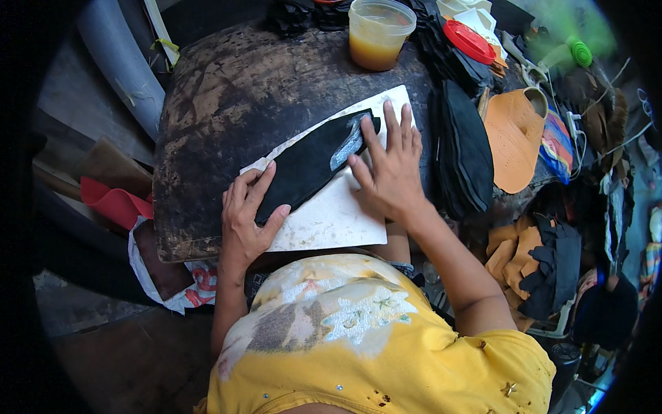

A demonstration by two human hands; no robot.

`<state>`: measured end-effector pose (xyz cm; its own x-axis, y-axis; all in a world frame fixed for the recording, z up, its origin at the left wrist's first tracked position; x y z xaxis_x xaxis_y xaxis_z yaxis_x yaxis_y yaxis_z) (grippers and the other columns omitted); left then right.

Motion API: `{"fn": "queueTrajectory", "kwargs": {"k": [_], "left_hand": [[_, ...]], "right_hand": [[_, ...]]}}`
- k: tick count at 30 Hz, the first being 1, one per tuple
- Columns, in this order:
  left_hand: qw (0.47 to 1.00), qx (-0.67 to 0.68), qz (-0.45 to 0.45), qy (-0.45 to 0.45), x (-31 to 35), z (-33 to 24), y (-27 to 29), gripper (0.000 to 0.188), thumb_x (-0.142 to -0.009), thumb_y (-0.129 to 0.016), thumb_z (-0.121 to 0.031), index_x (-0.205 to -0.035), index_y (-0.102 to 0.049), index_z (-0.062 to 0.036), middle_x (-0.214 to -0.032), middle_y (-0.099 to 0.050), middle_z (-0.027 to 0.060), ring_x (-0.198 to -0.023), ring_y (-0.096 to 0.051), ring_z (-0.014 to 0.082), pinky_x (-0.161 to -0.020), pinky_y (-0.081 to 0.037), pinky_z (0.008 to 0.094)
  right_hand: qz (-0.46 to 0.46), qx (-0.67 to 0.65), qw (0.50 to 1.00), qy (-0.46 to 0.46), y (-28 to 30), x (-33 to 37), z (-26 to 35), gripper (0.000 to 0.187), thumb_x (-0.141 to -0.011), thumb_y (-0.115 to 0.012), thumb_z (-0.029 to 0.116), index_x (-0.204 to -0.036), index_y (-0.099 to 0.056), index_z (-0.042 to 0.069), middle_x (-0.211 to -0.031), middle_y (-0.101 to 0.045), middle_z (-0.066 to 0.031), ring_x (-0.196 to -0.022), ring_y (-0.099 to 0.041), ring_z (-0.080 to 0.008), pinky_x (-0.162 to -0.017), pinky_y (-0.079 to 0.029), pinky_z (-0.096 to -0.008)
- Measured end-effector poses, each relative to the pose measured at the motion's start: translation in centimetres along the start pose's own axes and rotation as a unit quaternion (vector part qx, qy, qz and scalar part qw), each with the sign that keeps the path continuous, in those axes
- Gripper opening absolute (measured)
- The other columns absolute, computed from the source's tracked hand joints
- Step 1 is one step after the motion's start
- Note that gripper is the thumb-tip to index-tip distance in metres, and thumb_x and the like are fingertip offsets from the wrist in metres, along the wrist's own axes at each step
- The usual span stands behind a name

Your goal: The person opens a container of yellow liquid and uses a small brush to apply it to black shoe sole pieces on a white board. They handle several pieces one at a time, applying the liquid to each surface and placing them on the table.

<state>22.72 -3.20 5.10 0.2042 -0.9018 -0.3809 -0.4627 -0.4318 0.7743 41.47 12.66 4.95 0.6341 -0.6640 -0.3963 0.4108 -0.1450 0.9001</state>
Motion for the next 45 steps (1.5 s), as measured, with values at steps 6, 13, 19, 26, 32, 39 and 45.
{"fn": "queueTrajectory", "kwargs": {"k": [6,13,19,26,32,39,45], "left_hand": [[1.000,-0.002,-0.005,-0.003,0.3,-0.1,0.2,0.067,-0.086,-0.070,-0.032,-0.145,-0.047,-0.0107,-0.125,-0.054,0.0158,-0.105,-0.054,0.0318,-0.093,-0.040,0.0437],[0.999,0.023,-0.001,0.022,0.6,-0.3,0.2,0.069,-0.085,-0.070,-0.031,-0.144,-0.046,-0.0053,-0.132,-0.054,0.0157,-0.108,-0.053,0.0327,-0.096,-0.039,0.0452],[0.998,0.058,0.005,0.034,0.7,-0.2,0.5,0.076,-0.083,-0.071,-0.026,-0.148,-0.039,-0.0036,-0.135,-0.052,0.0195,-0.116,-0.052,0.0356,-0.102,-0.038,0.0458],[0.974,0.219,0.003,0.053,2.3,1.3,1.5,0.081,-0.080,-0.073,-0.014,-0.149,-0.033,-0.0016,-0.138,-0.050,0.0226,-0.125,-0.051,0.0375,-0.107,-0.040,0.0439],[0.987,0.158,-0.031,0.018,2.6,1.4,0.8,0.063,-0.081,-0.071,-0.007,-0.140,-0.050,-0.0016,-0.136,-0.054,0.0207,-0.125,-0.055,0.0343,-0.105,-0.043,0.0398],[0.984,0.171,-0.057,0.015,2.7,1.5,1.0,0.063,-0.082,-0.070,-0.010,-0.140,-0.048,0.0000,-0.139,-0.050,0.0209,-0.126,-0.052,0.0375,-0.106,-0.043,0.0419],[0.958,0.270,-0.097,0.027,3.2,2.5,1.2,0.059,-0.084,-0.058,-0.003,-0.141,-0.045,0.0034,-0.139,-0.048,0.0230,-0.125,-0.054,0.0338,-0.106,-0.042,0.0410]], "right_hand": [[0.057,0.025,0.998,0.004,-1.0,-2.4,-2.0,0.070,-0.094,-0.041,0.063,-0.147,-0.045,0.018,-0.160,-0.020,-0.0194,-0.151,-0.003,-0.0399,-0.116,-0.008,-0.0633],[0.086,0.084,0.993,0.005,0.2,-2.6,-0.8,0.063,-0.096,-0.034,0.066,-0.149,-0.042,0.034,-0.164,-0.013,-0.0138,-0.151,0.001,-0.0372,-0.116,0.000,-0.0626],[0.107,0.071,0.990,0.066,-0.7,-2.6,0.5,0.060,-0.097,-0.029,0.066,-0.149,-0.040,0.038,-0.164,-0.012,-0.0110,-0.151,0.004,-0.0356,-0.113,0.003,-0.0674],[0.123,0.019,0.982,0.145,-0.7,-1.9,3.8,0.058,-0.097,-0.031,0.063,-0.149,-0.040,0.038,-0.164,-0.013,-0.0112,-0.151,0.003,-0.0366,-0.113,0.004,-0.0682],[0.084,0.083,0.992,0.031,-0.3,-2.4,4.1,0.069,-0.097,-0.028,0.066,-0.148,-0.045,0.024,-0.164,-0.013,-0.0124,-0.152,0.002,-0.0344,-0.112,0.010,-0.0661],[0.145,-0.055,0.963,0.222,0.2,1.5,10.1,0.084,-0.097,-0.032,0.061,-0.138,-0.047,-0.010,-0.162,-0.014,-0.0179,-0.152,0.001,-0.0339,-0.115,0.010,-0.0610],[0.084,0.057,0.992,0.080,-0.2,-1.3,5.8,0.086,-0.093,-0.031,0.070,-0.142,-0.049,0.001,-0.164,-0.013,-0.0136,-0.152,0.003,-0.0312,-0.113,0.014,-0.0598]]}}
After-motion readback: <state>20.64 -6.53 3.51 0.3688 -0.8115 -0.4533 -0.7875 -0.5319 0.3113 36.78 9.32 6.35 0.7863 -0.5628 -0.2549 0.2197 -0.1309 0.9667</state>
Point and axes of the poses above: each hand's wrist, its own x-axis away from the middle knuckle, its own y-axis out of the back of the hand, z = x × y, the point moved 5 cm from there along -x, towards the middle knuckle
